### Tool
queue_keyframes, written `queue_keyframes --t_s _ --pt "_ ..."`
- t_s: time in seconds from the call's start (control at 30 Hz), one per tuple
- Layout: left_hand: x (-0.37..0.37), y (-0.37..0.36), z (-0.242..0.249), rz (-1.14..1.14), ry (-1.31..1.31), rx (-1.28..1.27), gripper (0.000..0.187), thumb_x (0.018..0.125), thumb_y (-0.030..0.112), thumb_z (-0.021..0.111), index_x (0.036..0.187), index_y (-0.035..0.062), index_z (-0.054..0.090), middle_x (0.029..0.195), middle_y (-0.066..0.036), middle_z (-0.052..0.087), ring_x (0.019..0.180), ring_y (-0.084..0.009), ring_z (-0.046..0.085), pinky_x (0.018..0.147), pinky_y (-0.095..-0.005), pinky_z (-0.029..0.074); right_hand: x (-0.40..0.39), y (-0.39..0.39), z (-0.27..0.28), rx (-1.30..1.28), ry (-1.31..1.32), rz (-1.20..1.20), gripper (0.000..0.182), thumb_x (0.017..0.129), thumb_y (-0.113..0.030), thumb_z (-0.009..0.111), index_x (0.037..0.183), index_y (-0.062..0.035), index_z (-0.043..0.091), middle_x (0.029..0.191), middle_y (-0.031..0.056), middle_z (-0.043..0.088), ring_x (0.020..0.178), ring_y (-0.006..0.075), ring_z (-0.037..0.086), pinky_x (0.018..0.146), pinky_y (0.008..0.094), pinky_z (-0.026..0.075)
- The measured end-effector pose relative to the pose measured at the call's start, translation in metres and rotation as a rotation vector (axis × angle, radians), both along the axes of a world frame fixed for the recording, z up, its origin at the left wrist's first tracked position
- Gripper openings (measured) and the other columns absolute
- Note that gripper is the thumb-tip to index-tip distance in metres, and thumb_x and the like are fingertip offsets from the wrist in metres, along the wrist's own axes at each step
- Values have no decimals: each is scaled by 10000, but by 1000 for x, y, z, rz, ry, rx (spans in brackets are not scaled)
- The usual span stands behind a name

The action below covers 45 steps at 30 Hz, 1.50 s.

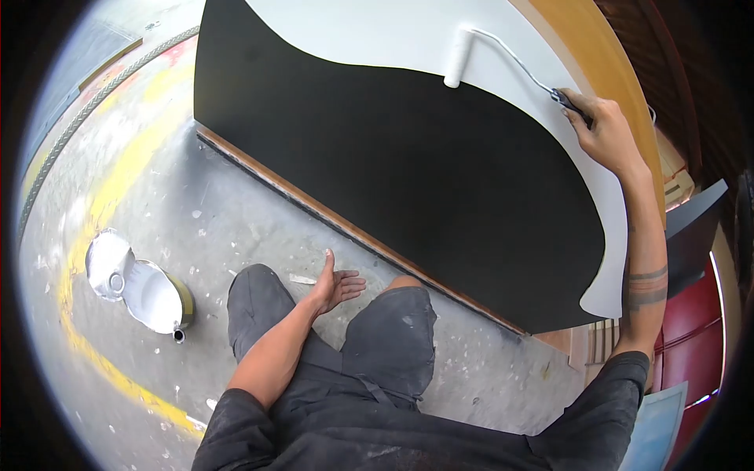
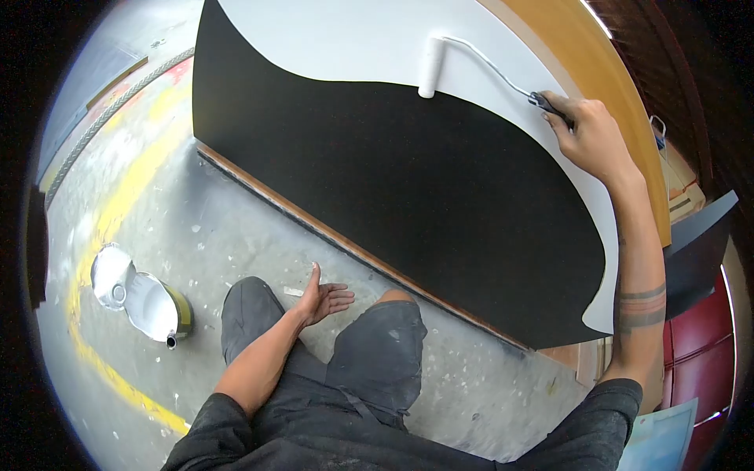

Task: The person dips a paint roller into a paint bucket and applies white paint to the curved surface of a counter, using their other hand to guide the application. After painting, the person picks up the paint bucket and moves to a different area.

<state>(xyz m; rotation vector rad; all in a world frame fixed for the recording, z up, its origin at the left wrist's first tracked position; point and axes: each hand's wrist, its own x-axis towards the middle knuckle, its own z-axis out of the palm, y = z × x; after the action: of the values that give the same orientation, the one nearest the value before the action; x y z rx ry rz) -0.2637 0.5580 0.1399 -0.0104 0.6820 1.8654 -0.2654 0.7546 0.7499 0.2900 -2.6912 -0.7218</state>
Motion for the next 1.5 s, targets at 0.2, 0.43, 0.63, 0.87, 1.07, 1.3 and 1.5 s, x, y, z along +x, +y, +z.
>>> queue_keyframes --t_s 0.2,0.43,0.63,0.87,1.07,1.3,1.5 --pt "-2 -1 1 4 0 9 1382 859 1022 194 1613 -132 281 1513 -321 521 1405 -377 562 1183 -464 470 -38 -34 -18 20 -18 13 305 973 -104 688 1248 -7 775 929 269 751 750 388 690 764 437 551" --pt "-3 -5 4 18 12 40 1386 864 1017 187 1625 -140 243 1567 -342 464 1467 -398 503 1210 -479 444 -75 -48 -33 -31 -100 111 294 984 -127 676 1234 -12 779 961 278 752 827 431 712 821 453 573" --pt "-4 -7 6 19 5 47 1368 882 1001 176 1629 -144 223 1580 -355 439 1494 -415 469 1234 -491 415 -78 -62 -38 14 -78 100 296 980 -124 675 1236 -21 783 984 276 756 887 429 729 859 461 578" --pt "-3 -7 11 24 19 19 1374 877 1005 186 1626 -146 231 1567 -352 456 1476 -409 491 1231 -492 419 -50 -37 -24 69 -56 125 294 973 -120 683 1231 -28 788 941 263 759 843 409 727 837 453 582" --pt "-1 -3 6 8 12 32 1388 864 1016 193 1618 -147 252 1541 -338 489 1457 -398 516 1215 -479 440 -20 -53 -15 31 -16 -132 294 961 -121 696 1226 -35 792 934 268 756 836 407 723 822 471 575" --pt "-1 -4 7 8 26 20 1382 867 1013 186 1611 -148 270 1546 -337 483 1456 -401 516 1210 -481 450 -73 -60 -50 105 -11 96 290 966 -142 666 1219 -66 786 984 247 766 915 422 736 861 506 589" --pt "-3 -11 13 15 49 32 1372 882 998 143 1625 -152 225 1577 -351 443 1480 -408 487 1226 -465 432 -75 -47 -40 93 -3 101 295 957 -139 666 1214 -69 793 997 232 774 937 426 739 878 503 595"
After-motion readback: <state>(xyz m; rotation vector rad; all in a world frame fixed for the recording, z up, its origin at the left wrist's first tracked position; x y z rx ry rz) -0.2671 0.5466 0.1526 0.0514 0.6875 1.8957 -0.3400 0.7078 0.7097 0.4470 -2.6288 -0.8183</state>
